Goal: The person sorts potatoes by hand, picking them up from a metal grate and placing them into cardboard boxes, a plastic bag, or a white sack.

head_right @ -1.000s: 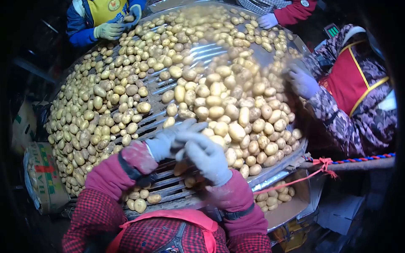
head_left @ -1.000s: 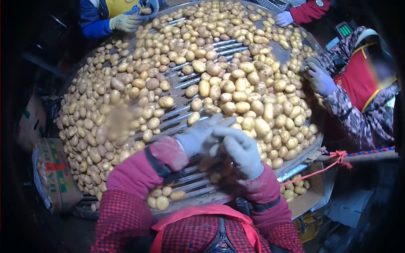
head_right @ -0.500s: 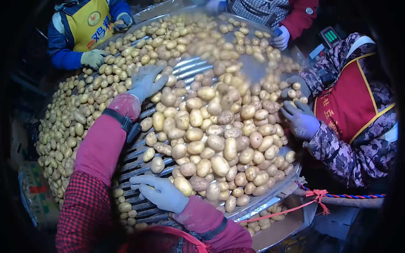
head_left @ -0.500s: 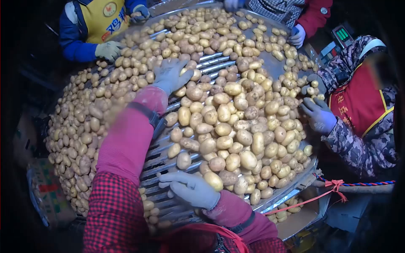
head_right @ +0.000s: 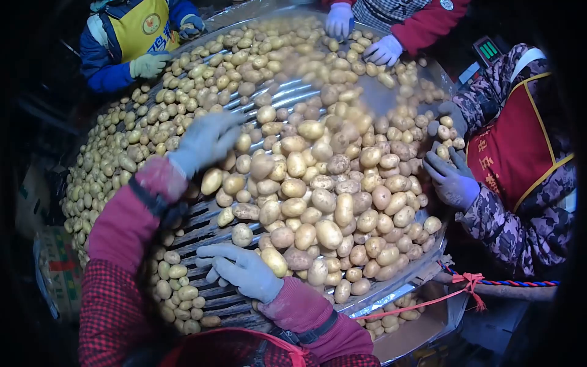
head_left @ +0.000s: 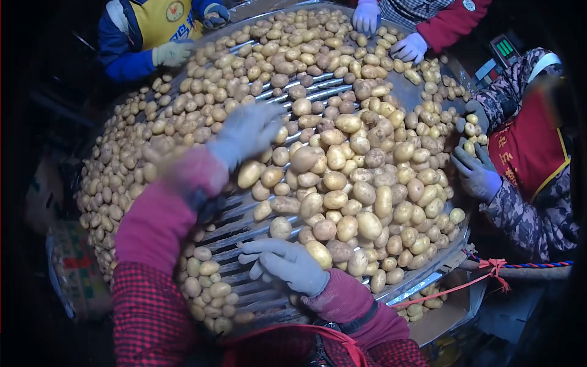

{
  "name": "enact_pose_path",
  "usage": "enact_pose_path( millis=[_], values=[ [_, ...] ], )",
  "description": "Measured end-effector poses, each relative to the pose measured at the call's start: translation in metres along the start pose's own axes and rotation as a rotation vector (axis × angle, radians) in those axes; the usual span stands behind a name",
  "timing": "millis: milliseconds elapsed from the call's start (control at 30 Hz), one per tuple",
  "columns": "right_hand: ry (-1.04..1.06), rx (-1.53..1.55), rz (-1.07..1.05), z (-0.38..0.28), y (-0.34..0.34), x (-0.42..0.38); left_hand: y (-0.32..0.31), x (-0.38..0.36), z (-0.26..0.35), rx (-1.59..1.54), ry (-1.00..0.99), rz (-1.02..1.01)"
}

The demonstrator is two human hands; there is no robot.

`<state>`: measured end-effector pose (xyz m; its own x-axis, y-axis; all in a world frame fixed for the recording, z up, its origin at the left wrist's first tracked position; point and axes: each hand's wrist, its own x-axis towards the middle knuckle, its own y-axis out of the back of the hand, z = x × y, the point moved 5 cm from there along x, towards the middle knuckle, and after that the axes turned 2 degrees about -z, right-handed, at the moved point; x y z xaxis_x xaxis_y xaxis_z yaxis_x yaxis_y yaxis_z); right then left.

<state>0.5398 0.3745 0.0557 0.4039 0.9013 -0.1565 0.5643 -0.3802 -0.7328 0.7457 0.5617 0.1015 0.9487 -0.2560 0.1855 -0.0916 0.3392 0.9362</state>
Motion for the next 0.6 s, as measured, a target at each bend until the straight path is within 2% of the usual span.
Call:
enact_pose_path(
  millis=[67,133,167,233,333,400,500,600],
  values=[
    [0.010,-0.002,-0.002,0.004,0.000,0.001,-0.016,0.043,-0.035,0.179,0.117,-0.150],
    [0.005,-0.012,-0.013,0.000,0.001,0.001,-0.055,0.073,-0.078,0.318,0.102,-0.100],
    [0.021,-0.043,-0.042,0.000,0.002,0.002,-0.060,0.085,-0.077,0.303,0.088,-0.101],
    [-0.001,-0.054,-0.065,-0.001,0.003,-0.001,-0.080,0.098,-0.086,0.433,0.246,-0.297],
    [-0.064,0.150,-0.065,0.002,-0.002,0.002,-0.078,0.096,-0.096,0.369,0.249,-0.296],
    [0.007,0.047,-0.061,-0.004,0.000,0.003,-0.064,0.084,-0.099,0.356,0.231,-0.230],
    [-0.026,-0.058,-0.073,-0.006,-0.001,0.001,-0.069,0.055,-0.091,-0.032,0.140,-0.365],
    [-0.051,0.008,-0.052,-0.010,-0.001,0.001,-0.057,0.056,-0.069,-0.077,0.154,-0.445]
  ],
)
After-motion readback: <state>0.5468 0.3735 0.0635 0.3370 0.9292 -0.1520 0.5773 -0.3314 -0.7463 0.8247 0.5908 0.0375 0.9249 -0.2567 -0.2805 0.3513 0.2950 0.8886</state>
